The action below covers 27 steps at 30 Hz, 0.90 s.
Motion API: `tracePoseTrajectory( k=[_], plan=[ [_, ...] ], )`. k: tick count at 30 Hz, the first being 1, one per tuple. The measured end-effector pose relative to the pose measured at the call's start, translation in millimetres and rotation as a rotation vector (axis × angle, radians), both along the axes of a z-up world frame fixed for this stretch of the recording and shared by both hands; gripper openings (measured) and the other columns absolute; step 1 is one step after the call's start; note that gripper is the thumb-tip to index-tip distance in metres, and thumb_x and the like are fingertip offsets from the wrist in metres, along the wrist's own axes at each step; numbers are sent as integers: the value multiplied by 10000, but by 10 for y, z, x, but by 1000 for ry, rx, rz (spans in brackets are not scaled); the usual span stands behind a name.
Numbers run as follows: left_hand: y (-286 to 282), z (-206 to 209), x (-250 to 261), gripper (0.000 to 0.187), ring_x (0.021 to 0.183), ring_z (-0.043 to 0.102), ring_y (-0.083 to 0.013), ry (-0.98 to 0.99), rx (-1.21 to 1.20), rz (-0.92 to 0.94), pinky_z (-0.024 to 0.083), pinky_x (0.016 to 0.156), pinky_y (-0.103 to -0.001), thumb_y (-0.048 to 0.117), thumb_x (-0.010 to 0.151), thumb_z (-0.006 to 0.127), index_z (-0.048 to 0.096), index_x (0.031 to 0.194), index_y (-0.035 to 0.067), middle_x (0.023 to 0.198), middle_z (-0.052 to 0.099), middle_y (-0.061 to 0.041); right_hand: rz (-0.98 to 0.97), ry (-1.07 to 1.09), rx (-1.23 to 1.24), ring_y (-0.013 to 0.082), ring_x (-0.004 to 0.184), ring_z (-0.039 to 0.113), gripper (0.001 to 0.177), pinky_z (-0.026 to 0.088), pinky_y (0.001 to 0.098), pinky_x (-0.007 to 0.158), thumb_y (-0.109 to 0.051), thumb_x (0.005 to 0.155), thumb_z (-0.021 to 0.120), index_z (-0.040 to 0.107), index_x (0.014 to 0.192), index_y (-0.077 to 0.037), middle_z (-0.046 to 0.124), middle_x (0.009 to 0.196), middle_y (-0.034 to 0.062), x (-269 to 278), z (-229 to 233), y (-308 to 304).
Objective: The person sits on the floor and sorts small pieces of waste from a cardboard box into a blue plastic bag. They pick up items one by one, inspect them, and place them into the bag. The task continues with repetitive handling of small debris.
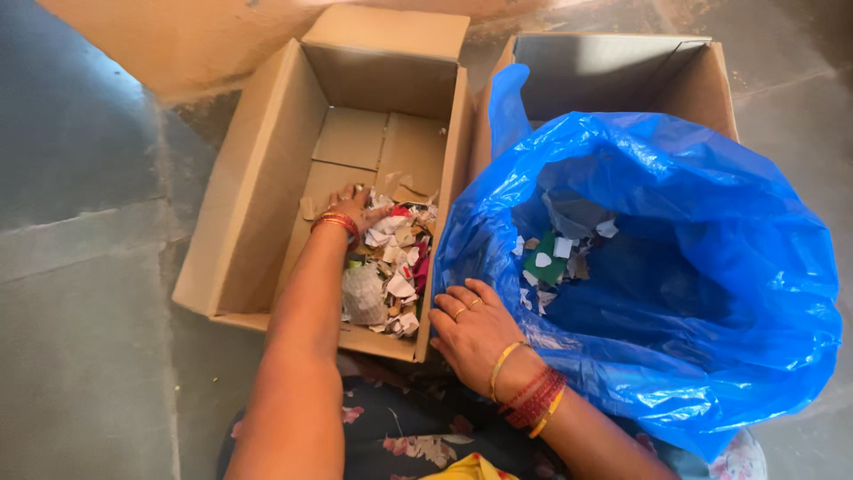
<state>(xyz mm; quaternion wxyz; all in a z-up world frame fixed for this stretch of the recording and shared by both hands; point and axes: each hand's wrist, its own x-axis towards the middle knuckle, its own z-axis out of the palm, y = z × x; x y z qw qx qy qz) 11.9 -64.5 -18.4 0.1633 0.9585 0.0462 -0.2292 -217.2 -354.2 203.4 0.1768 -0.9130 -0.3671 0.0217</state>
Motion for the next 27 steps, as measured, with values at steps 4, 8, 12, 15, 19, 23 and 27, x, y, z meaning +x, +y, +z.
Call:
tracePoseTrajectory(
  k=[4,8,12,15,19,23,27],
  plan=[
    [-23,177,-316,1074,1503,311,-434,99,31,-52,299,1225,-530,865,774,489,395,1558,136,1675,247,-155,-2,1,-39,341,1263,546,333,310,508,1122,-261,855,682,679,1096,-31,657,1254,171,6,-32,5],
    [-192,188,-694,1073,1388,516,-407,230,64,-136,412,1163,-486,869,785,490,527,1463,38,1531,479,-239,-6,1,-47,329,1265,543,340,307,499,1131,-271,865,669,677,1110,-35,658,1254,165,-15,-48,-13],
    [-437,453,-1073,1045,1318,617,-379,286,-189,-278,450,1126,-433,857,876,434,613,1394,-34,1392,641,-276,-4,9,-85,325,1267,540,328,299,499,1132,-279,884,656,678,1114,-46,655,1252,163,4,-30,4],
    [-489,888,-1271,931,1348,558,-360,235,-227,-450,443,1123,-422,746,848,525,543,1441,28,1448,577,-242,-4,-9,-72,326,1263,542,343,301,500,1125,-281,882,654,675,1128,-43,654,1260,164,-10,-48,-4],
    [-151,1155,-1084,862,1363,498,-325,273,-424,-512,404,1105,-407,636,873,640,411,1502,94,1514,472,-192,1,-4,-68,331,1266,538,350,303,499,1121,-279,876,659,671,1132,-40,651,1273,162,-4,-42,6],
    [490,662,-438,622,1320,590,-366,176,-176,-165,483,1099,-438,495,905,708,598,1376,102,1434,607,-203,2,14,-71,342,1271,536,353,307,500,1121,-263,855,674,669,1126,-36,650,1276,163,7,-34,11],
    [877,129,-68,502,1297,576,-463,-184,162,53,521,1060,-529,220,916,714,567,1385,117,1494,509,-241,2,14,-63,356,1263,535,385,311,509,1107,-266,842,687,665,1140,-24,649,1269,175,18,-39,24]
  ],
)
